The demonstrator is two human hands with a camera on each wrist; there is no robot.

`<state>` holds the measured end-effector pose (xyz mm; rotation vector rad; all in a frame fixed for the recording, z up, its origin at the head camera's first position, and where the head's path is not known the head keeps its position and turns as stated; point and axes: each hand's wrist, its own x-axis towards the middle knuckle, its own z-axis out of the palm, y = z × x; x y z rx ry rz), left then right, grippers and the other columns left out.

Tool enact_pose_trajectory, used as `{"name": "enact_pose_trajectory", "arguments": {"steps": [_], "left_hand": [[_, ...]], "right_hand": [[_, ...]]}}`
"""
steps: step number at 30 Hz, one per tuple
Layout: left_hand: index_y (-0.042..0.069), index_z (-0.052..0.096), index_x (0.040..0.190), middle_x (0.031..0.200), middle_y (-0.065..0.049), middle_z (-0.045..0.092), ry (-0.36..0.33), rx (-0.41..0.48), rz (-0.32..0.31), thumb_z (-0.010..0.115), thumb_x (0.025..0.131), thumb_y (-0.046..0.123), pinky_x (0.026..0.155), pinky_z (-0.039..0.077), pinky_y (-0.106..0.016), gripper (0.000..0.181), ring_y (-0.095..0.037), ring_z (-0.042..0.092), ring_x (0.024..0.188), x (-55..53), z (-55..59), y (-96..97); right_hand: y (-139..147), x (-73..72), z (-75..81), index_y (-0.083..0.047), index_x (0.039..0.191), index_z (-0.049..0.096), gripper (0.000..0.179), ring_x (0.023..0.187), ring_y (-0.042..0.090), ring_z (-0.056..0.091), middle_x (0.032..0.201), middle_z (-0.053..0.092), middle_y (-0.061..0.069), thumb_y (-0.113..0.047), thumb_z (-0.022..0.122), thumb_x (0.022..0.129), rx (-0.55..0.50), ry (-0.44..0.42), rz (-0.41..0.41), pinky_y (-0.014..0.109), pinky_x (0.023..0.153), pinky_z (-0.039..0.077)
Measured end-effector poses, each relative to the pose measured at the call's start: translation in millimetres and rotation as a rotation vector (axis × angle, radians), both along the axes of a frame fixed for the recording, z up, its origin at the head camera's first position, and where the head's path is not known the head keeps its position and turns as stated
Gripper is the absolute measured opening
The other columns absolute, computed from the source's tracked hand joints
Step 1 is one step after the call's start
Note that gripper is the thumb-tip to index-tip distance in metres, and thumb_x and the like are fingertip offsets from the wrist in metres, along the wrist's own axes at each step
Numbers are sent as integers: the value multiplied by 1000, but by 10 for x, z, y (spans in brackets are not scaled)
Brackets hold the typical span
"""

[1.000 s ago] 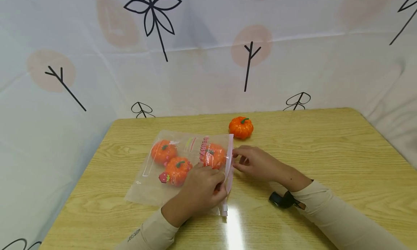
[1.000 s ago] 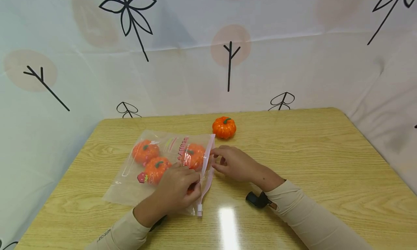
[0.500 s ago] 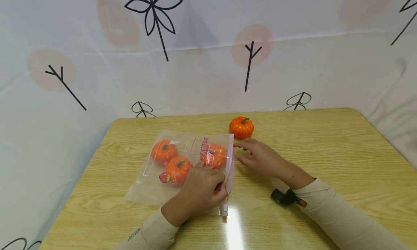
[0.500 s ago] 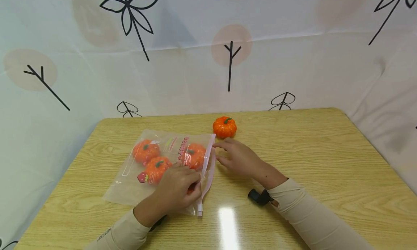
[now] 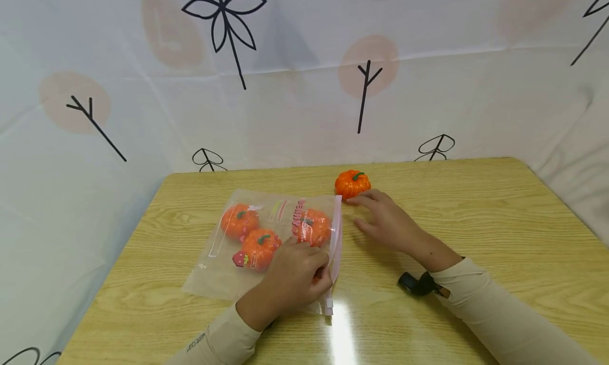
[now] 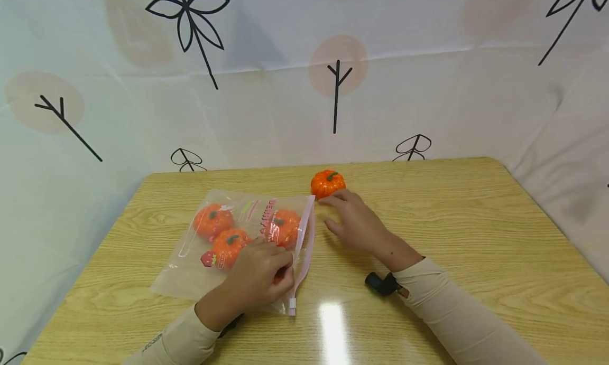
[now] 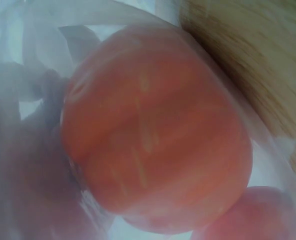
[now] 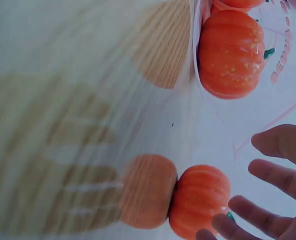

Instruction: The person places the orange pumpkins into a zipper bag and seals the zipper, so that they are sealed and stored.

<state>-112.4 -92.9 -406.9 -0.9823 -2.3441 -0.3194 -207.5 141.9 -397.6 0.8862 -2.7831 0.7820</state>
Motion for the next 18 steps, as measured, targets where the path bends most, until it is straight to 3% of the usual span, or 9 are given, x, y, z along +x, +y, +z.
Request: {"name": "enact_pose_trajectory", "arguments": {"steps": [10, 18], "left_hand": [[22, 44, 57, 53, 13, 40, 4, -5, -1, 67, 71, 22, 60, 22, -21, 27, -3, 35, 51, -17, -39, -11], [22, 45, 58, 53, 13, 40, -6, -4, 2, 68, 71, 22, 59, 23, -21, 27, -3, 35, 51, -7, -23, -22]], "right_hand": [[65, -105, 29, -5, 138, 54, 52, 130, 50, 43, 148, 39, 28, -17, 68, 90, 5, 4, -81, 65, 101, 43], [64, -239, 47, -11, 152, 39, 67, 136, 61, 32, 156, 25, 32, -20, 66, 92, 75, -72, -90, 71, 101, 38]]}}
